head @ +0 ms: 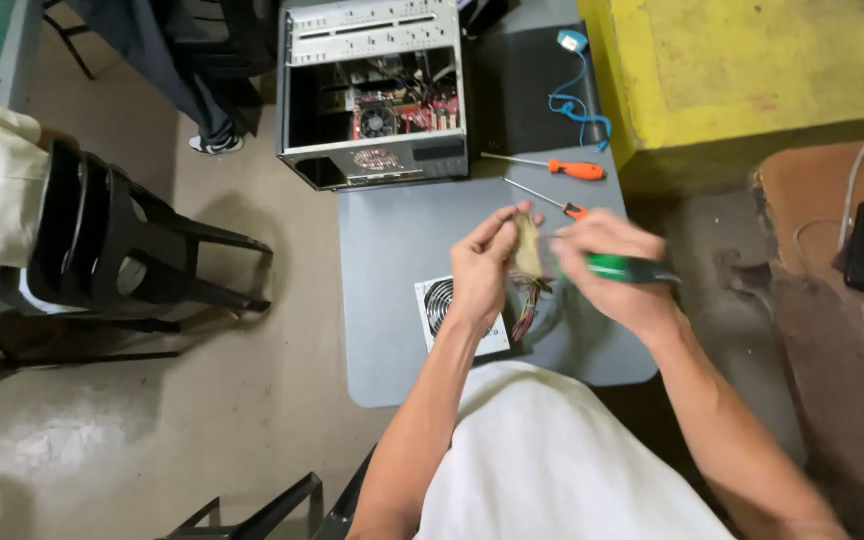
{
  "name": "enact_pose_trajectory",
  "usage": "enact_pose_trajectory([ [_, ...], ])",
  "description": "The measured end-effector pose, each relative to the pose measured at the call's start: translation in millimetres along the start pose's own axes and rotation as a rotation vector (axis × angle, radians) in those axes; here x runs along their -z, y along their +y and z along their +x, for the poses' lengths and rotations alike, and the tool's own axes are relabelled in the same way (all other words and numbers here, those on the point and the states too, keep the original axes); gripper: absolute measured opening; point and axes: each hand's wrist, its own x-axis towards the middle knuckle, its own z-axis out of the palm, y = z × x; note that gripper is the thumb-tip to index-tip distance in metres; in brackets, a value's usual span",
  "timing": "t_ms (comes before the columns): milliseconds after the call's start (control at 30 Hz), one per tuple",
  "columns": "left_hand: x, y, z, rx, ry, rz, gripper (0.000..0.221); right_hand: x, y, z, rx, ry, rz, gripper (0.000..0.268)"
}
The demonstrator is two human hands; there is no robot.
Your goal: Cleaning a power supply unit and its cables with a brush before installing it into a desktop computer case.
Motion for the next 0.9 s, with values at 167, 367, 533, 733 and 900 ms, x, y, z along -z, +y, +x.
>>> enact_pose_trajectory([
  [167, 8, -5, 9, 0.057, 0.042, 0.137, 0.033, 15, 8, -7, 0.015, 0.095, -0.205, 0.033],
  [367, 5, 10, 13, -0.017, -0.001, 0.174, 0.029, -17, 24, -53, -0.305, -0.014, -0.126, 0.024],
  [533, -16, 7, 14, -0.024, -0.019, 0.156, 0.026, -72, 93, -107, -0.338, -0.216, -0.182, 0.018],
  [733, -9, 5, 19, -0.016, 0.028, 0.291, 0.03, -45, 132, -149, -1.089, -0.165, -0.45, 0.062],
  [900, 53, -24, 40, -0.035, 0.28, 0.252, 0.035, -66, 194, -183, -1.305, -0.394, -0.435, 0.068],
])
